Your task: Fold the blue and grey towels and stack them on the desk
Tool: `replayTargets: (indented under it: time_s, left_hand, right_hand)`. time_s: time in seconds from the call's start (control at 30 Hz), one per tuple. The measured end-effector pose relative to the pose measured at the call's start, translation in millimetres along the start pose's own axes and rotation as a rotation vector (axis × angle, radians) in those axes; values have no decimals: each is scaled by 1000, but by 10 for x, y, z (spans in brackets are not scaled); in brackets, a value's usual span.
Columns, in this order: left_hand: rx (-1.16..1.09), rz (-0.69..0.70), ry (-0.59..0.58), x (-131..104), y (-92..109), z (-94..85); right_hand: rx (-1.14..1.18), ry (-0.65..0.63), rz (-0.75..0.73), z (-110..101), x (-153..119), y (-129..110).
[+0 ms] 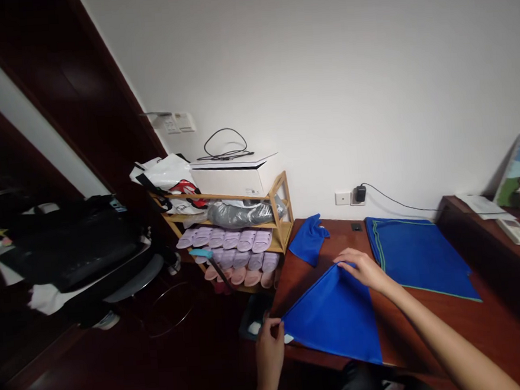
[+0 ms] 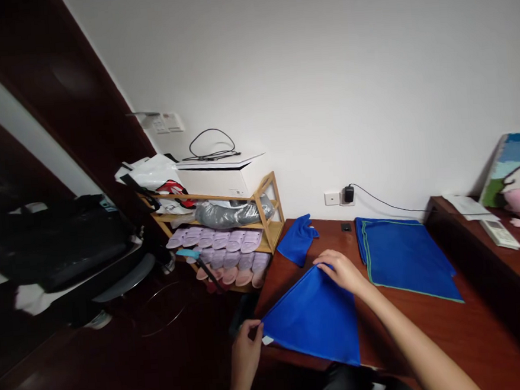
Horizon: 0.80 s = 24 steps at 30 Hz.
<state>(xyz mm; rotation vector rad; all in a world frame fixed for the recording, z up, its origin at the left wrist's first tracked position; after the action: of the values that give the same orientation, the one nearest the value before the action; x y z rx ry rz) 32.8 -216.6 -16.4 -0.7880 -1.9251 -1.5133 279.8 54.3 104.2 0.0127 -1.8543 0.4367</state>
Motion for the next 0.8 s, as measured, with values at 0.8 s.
replayTargets:
  time_s: [0.8]
  left_hand:
    - [72, 678, -588, 732, 2699, -517]
  right_hand:
    - [22, 358, 435, -2149, -876, -853]
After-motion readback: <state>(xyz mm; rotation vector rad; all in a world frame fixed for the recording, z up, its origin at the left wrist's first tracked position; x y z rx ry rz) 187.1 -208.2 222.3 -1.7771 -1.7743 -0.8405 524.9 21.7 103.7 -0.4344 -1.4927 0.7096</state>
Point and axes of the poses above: each hand's wrist, its own x-axis towards the middle knuckle, its own z-axis out of the palm, y = z × x, the point moved 1 cm from there along x, towards the middle knuckle, and after that the axes turned 15 degrees about y, right-handed, at the moved point
